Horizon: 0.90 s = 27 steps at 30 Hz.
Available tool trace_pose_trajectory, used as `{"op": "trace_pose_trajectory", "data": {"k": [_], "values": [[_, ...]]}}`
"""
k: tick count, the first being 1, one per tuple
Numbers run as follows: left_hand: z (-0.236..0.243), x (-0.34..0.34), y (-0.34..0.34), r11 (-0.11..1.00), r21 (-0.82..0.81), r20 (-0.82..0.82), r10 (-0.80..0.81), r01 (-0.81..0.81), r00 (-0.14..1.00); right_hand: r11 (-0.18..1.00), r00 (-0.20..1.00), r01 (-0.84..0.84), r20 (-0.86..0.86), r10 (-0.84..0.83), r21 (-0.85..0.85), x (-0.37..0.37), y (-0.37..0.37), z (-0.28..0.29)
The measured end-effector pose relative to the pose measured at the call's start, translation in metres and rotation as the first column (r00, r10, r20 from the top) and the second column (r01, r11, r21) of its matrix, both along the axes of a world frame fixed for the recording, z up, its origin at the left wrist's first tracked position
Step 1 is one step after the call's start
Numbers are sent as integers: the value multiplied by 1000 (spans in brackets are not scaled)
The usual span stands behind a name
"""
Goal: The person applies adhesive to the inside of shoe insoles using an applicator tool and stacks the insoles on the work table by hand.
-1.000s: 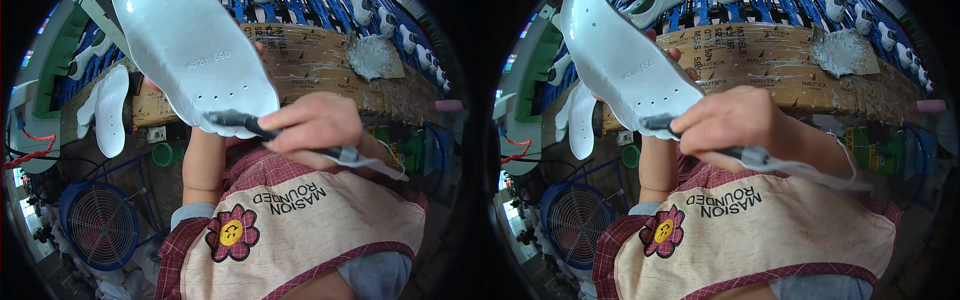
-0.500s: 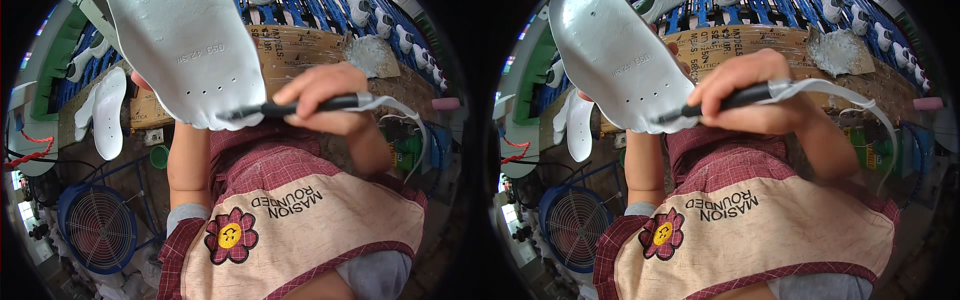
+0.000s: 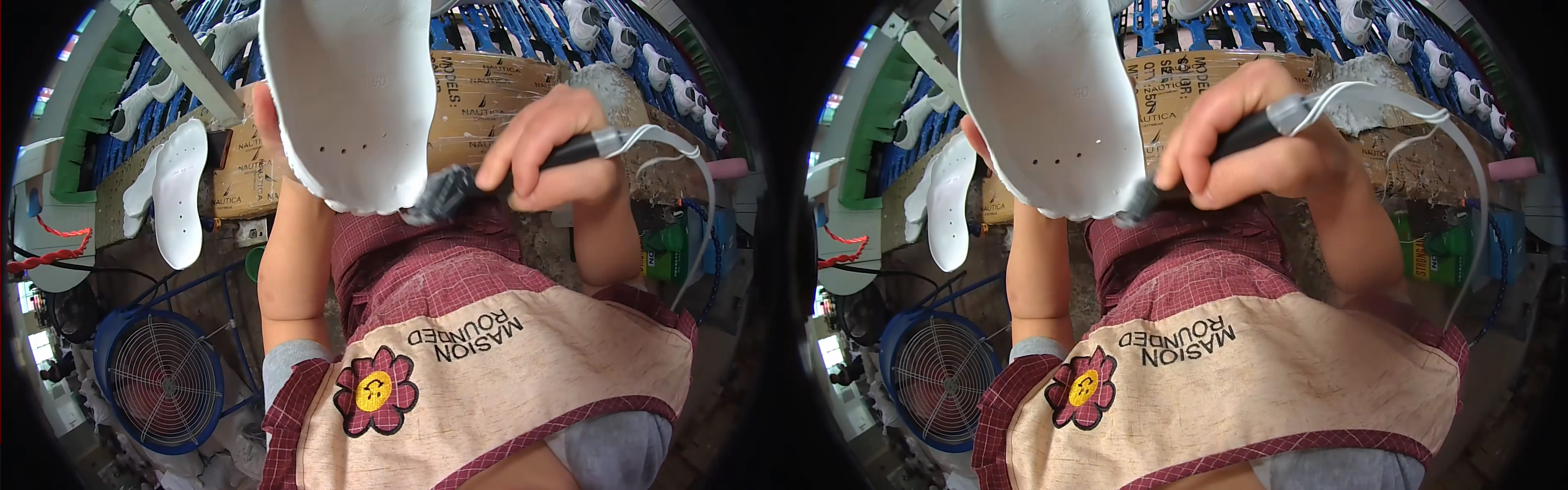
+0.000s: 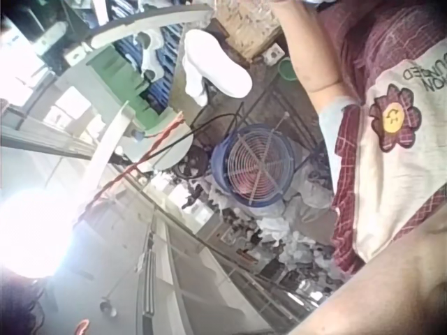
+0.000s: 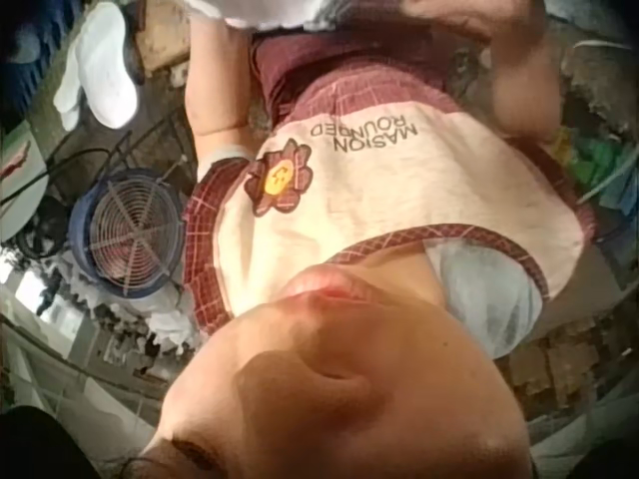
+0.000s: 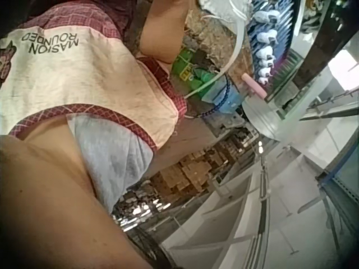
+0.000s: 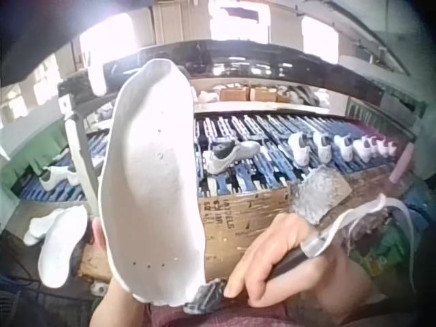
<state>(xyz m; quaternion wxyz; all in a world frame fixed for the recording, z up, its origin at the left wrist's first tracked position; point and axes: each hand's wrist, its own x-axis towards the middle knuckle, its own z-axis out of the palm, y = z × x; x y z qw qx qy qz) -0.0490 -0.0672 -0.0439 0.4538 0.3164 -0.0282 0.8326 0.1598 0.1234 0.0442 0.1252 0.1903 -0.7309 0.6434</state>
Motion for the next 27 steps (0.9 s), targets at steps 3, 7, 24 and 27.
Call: {"op": "trace_pose_trajectory", "data": {"k": [3, 7, 24, 27], "values": [[21, 11, 4, 997, -67, -106, 36, -43, 994, 990, 994, 106, -10, -107, -90, 1, 0, 6], [37, 24, 5, 911, -353, -105, 187, -212, 977, 979, 975, -202, 95, 201, -2, 4, 23, 15], [48, 19, 9, 942, -334, -145, -31, -19, 989, 965, 973, -232, 53, 227, 126, -2, 31, 21], [53, 27, 9, 931, -366, -127, -37, -12, 991, 994, 993, -114, 34, 113, 5, 3, 35, 24]]}}
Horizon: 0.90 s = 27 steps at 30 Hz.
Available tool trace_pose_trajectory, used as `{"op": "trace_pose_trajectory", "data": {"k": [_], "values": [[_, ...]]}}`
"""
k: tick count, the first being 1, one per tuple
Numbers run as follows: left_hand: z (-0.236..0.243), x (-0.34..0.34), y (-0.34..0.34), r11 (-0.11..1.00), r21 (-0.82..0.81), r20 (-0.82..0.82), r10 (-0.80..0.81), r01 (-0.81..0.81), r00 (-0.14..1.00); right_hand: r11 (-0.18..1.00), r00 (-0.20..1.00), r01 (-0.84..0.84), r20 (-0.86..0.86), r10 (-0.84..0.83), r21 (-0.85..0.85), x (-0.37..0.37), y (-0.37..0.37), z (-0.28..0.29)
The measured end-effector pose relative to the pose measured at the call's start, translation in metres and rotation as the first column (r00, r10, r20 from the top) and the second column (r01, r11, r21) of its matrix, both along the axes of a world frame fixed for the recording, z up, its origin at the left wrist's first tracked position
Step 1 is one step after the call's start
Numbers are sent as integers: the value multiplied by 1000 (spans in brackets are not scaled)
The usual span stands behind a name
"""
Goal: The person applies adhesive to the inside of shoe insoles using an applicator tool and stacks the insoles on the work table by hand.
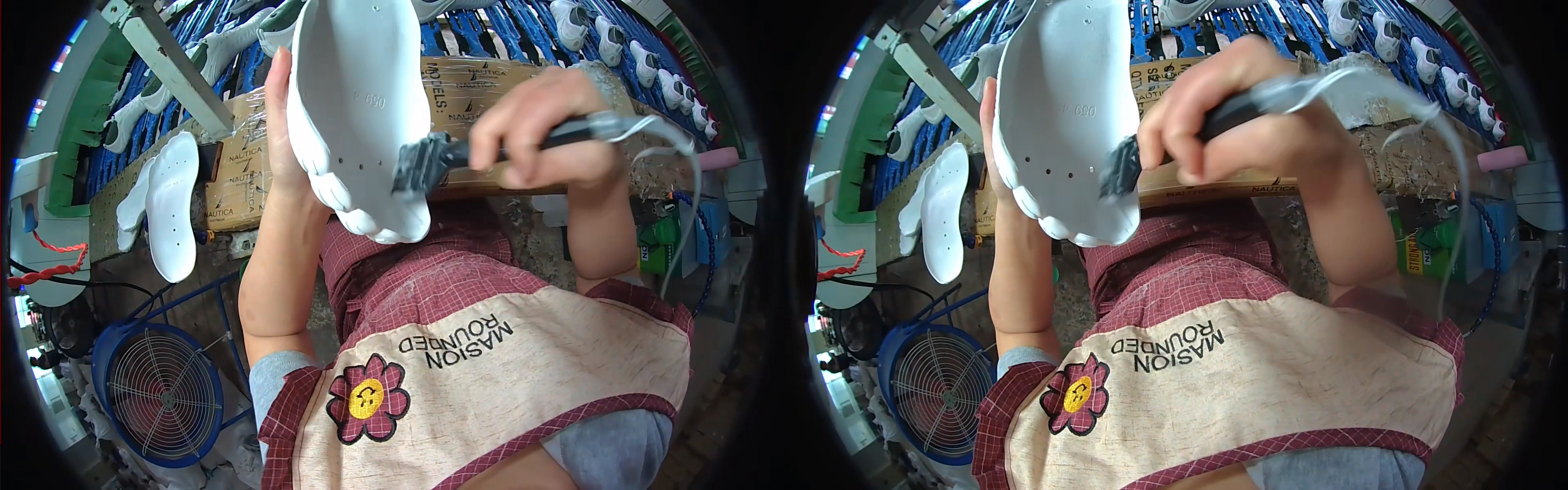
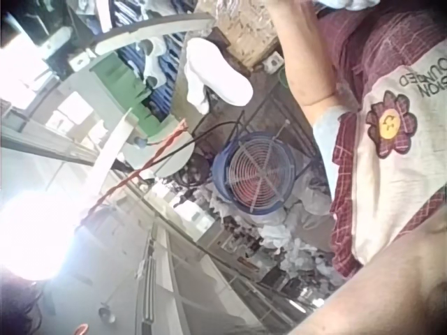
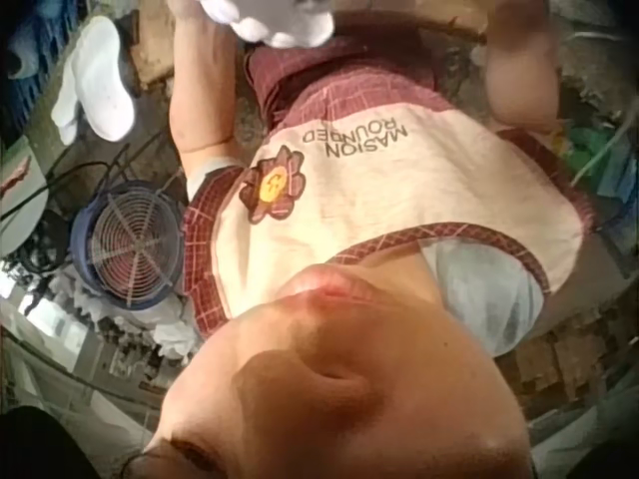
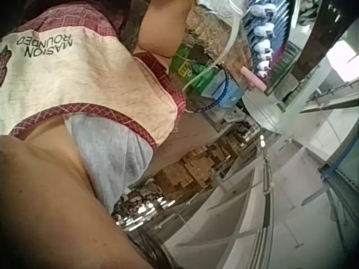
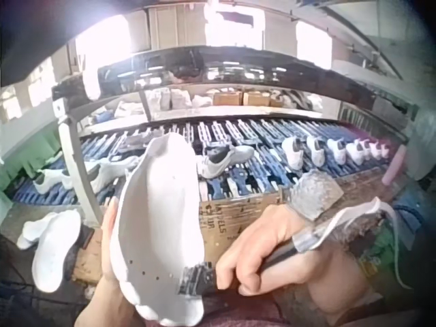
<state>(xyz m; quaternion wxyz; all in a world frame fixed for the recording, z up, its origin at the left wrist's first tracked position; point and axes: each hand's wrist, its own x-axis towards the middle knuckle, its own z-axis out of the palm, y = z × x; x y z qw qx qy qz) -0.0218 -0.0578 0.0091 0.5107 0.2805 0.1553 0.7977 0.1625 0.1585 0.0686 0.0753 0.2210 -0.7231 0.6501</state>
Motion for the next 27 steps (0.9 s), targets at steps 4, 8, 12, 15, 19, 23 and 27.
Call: {"op": "trace_pose_trajectory", "data": {"k": [4, 8, 12, 15, 19, 23, 27], "values": [[28, 34, 19, 832, -406, -254, 295, -378, 921, 975, 987, -162, -18, 162, -152, 7, 9, 4], [28, 42, 22, 757, -515, -217, 339, -402, 916, 943, 953, -302, -52, 297, -143, 5, 30, 1], [33, 45, 32, 810, -518, -106, 258, -274, 960, 940, 941, -337, -57, 334, -49, 12, 51, 8], [37, 49, 36, 776, -537, -223, 249, -332, 942, 939, 939, -342, -28, 343, 39, 16, 62, 11], [40, 52, 33, 772, -524, -229, 280, -361, 932, 964, 964, -265, -46, 263, -26, 20, 64, 14], [31, 45, 23, 778, -518, -233, 272, -355, 934, 981, 984, -180, -26, 179, -66, 26, 64, 15], [31, 49, 18, 759, -549, -246, 252, -349, 936, 993, 995, -102, 14, 104, -65, 30, 68, 14]]}}
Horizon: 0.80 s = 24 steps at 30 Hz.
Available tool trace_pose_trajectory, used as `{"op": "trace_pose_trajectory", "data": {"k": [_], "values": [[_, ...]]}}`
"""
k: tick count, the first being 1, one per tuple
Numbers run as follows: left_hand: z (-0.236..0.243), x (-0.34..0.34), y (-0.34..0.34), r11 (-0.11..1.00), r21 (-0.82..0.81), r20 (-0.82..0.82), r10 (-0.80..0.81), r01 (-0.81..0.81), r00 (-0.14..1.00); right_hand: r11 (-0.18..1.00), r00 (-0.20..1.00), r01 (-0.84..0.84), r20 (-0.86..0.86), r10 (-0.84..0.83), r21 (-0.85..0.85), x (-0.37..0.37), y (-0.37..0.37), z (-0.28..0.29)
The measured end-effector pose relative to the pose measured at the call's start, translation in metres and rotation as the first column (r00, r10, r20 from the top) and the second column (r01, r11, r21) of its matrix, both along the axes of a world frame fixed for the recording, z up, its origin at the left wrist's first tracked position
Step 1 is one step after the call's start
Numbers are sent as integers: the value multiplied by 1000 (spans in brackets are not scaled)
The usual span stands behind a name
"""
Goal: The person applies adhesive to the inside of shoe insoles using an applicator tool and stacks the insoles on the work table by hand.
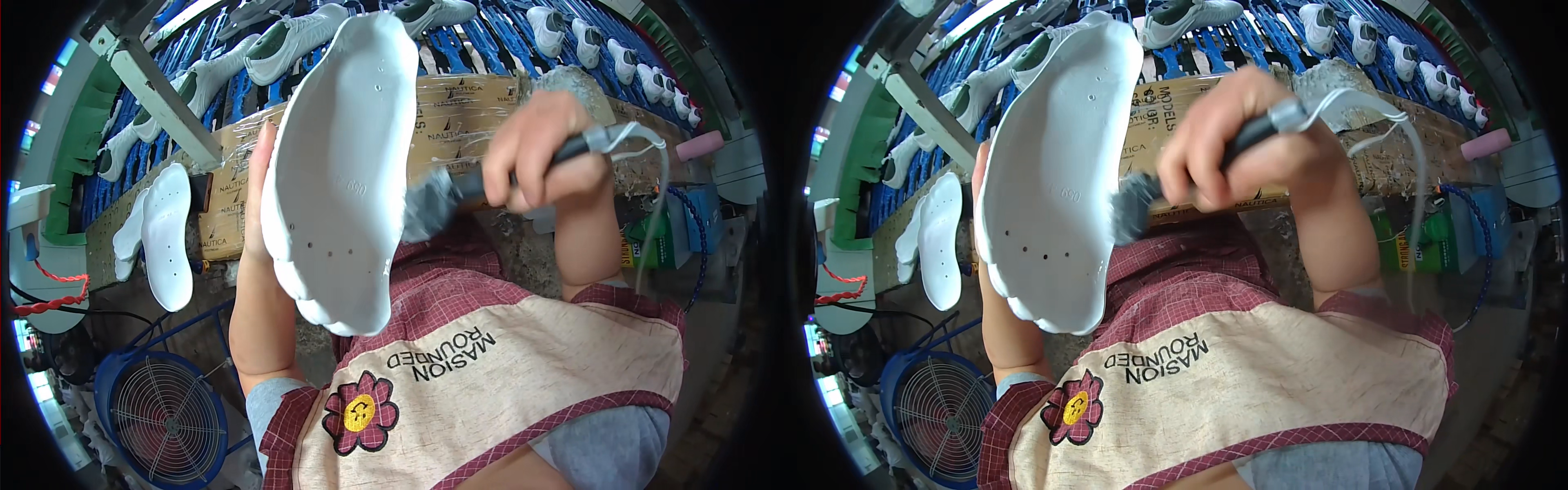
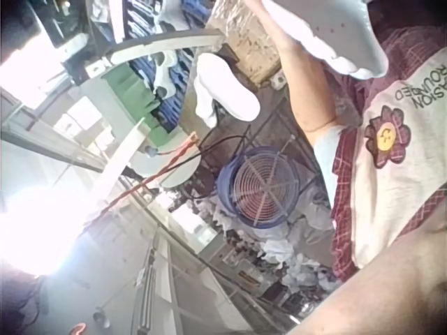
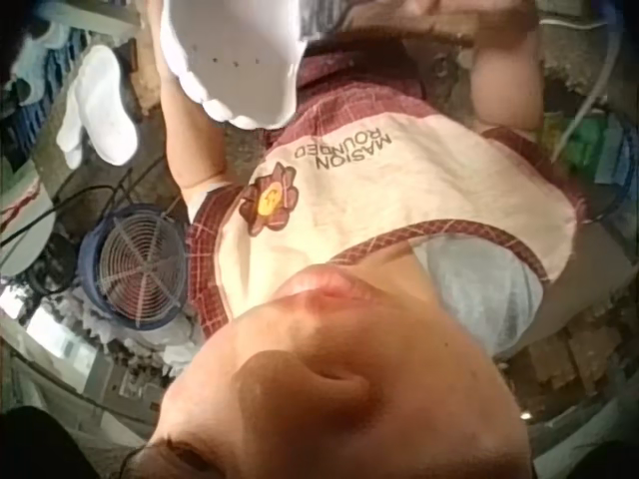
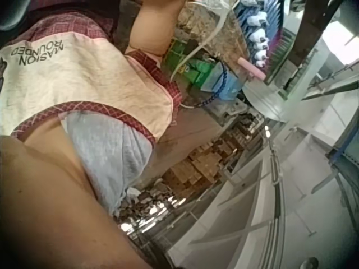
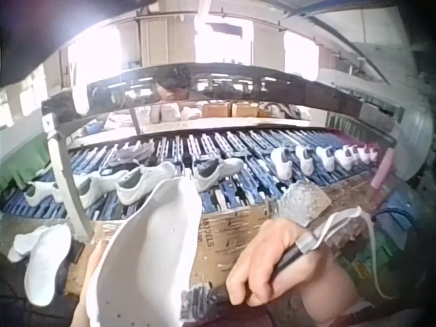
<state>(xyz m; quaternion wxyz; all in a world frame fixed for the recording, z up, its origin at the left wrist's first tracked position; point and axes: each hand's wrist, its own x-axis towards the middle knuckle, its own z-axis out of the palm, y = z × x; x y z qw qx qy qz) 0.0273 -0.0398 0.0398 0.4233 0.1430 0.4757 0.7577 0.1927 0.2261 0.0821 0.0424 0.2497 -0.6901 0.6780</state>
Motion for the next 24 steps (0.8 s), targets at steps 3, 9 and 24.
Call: {"op": "trace_pose_trajectory", "data": {"k": [3, 9, 24], "values": [[10, 10, 2, 991, -127, 2, 29, -28, 1000, 997, 997, 53, 45, -56, 62, 2, 5, -2], [-22, -7, -3, 994, 79, 184, -86, 73, 979, 957, 957, 289, 32, -289, 3, 4, 10, -32], [-79, -8, -4, 766, 629, 308, -88, -133, 947, 319, 807, 509, 314, -500, -799, 136, 196, -188]]}}
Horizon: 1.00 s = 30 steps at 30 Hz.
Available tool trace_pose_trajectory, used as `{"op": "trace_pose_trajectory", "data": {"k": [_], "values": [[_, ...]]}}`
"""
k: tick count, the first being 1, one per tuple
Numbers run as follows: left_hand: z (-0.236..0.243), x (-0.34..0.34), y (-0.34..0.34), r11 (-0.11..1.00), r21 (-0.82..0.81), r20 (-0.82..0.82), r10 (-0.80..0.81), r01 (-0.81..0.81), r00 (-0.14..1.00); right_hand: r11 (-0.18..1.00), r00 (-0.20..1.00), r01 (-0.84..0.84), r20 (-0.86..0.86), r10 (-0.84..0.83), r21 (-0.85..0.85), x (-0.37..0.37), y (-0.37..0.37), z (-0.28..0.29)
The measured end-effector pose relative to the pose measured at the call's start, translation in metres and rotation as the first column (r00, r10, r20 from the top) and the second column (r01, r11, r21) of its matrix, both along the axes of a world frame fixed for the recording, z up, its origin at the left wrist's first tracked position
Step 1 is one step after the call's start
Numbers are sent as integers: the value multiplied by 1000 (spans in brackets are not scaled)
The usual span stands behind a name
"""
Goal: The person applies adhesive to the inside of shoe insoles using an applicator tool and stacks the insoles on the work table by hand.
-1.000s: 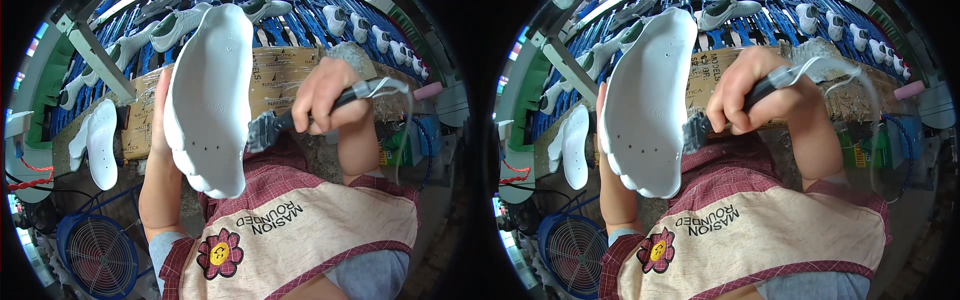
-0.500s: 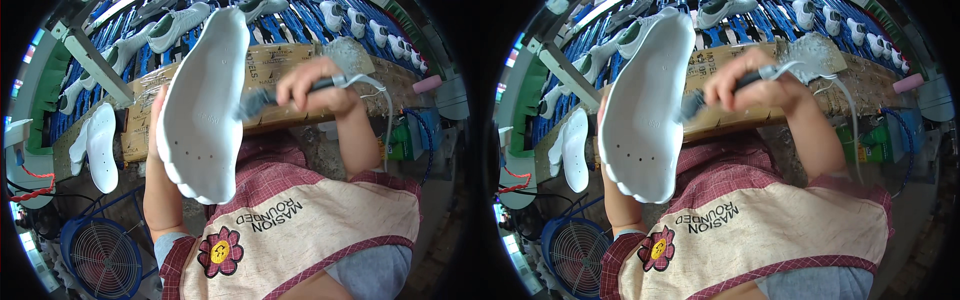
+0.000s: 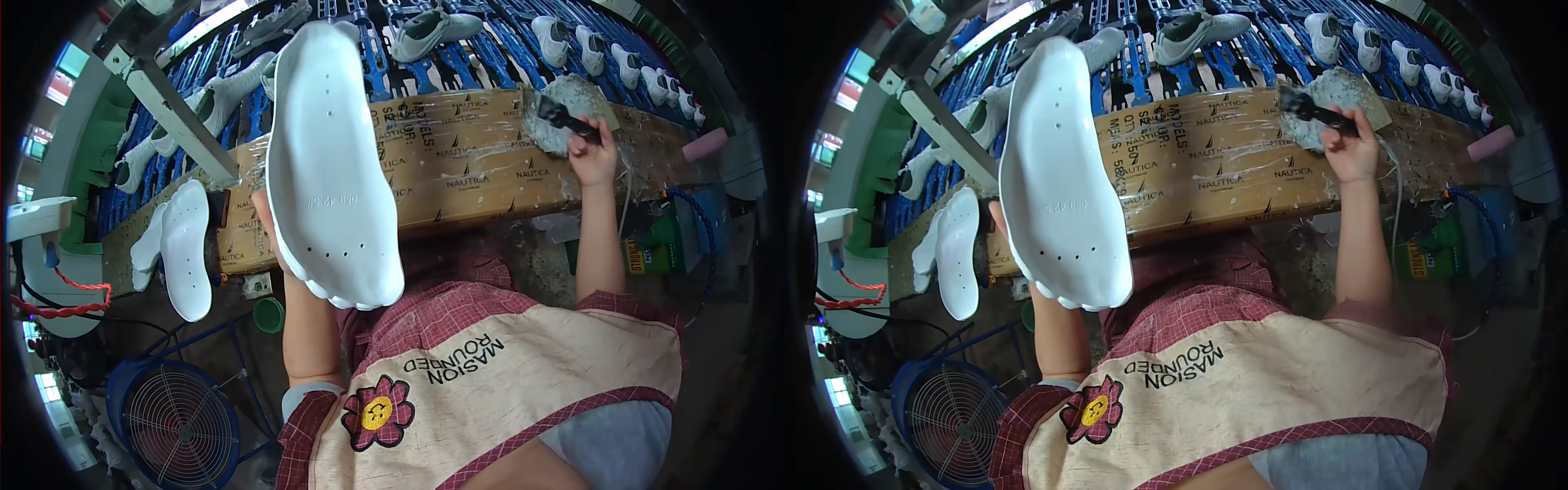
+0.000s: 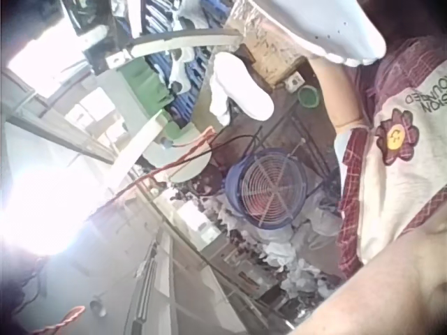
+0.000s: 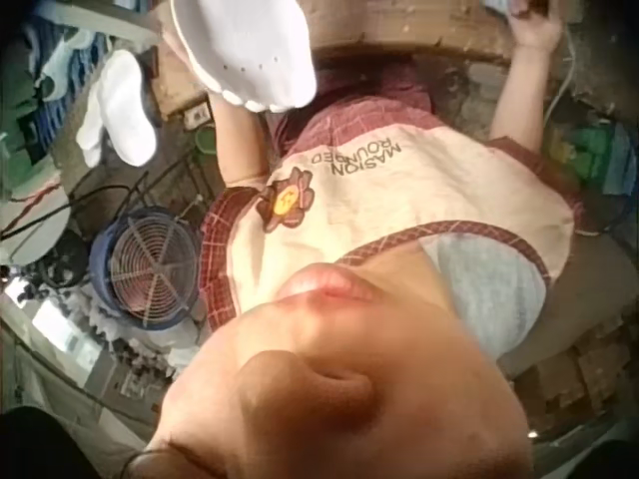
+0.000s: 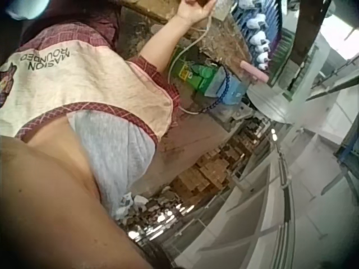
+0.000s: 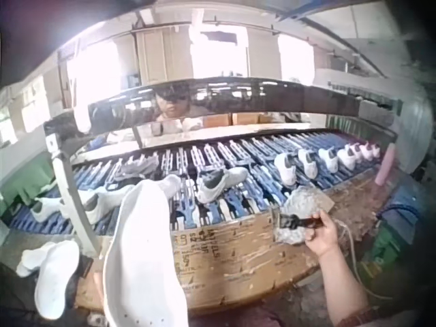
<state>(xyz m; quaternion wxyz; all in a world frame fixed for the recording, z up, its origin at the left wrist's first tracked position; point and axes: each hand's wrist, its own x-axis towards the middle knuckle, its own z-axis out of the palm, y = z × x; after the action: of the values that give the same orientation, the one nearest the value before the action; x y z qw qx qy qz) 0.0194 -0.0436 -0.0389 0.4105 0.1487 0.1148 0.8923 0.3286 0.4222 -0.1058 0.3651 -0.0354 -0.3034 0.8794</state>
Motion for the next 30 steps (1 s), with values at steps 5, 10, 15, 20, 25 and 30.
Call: {"op": "trace_pose_trajectory", "data": {"k": [5, 10, 15, 20, 25, 30], "values": [[-17, 22, -2, 942, -277, -329, 93, -190, 940, 972, 978, 203, -30, -208, -117, 77, 81, -68], [80, 28, 82, 869, 69, -481, 460, -490, 746, 929, 946, 290, -78, -314, -230, 108, 111, -106], [408, -180, 198, 878, 3, -787, 297, -479, 540, 910, 951, 307, 56, -304, -278, 114, 174, -87], [508, -246, 242, 456, -117, -733, 560, -882, 386, 903, 956, 291, 65, -285, -317, 107, 182, -46], [360, -205, 233, 474, -166, -943, 180, -865, 280, 889, 956, 293, 95, -278, -351, 132, 207, -44], [208, -258, 65, -100, 52, -883, -469, -994, 2, 889, 960, 280, 122, -252, -363, 109, 195, -36]]}}
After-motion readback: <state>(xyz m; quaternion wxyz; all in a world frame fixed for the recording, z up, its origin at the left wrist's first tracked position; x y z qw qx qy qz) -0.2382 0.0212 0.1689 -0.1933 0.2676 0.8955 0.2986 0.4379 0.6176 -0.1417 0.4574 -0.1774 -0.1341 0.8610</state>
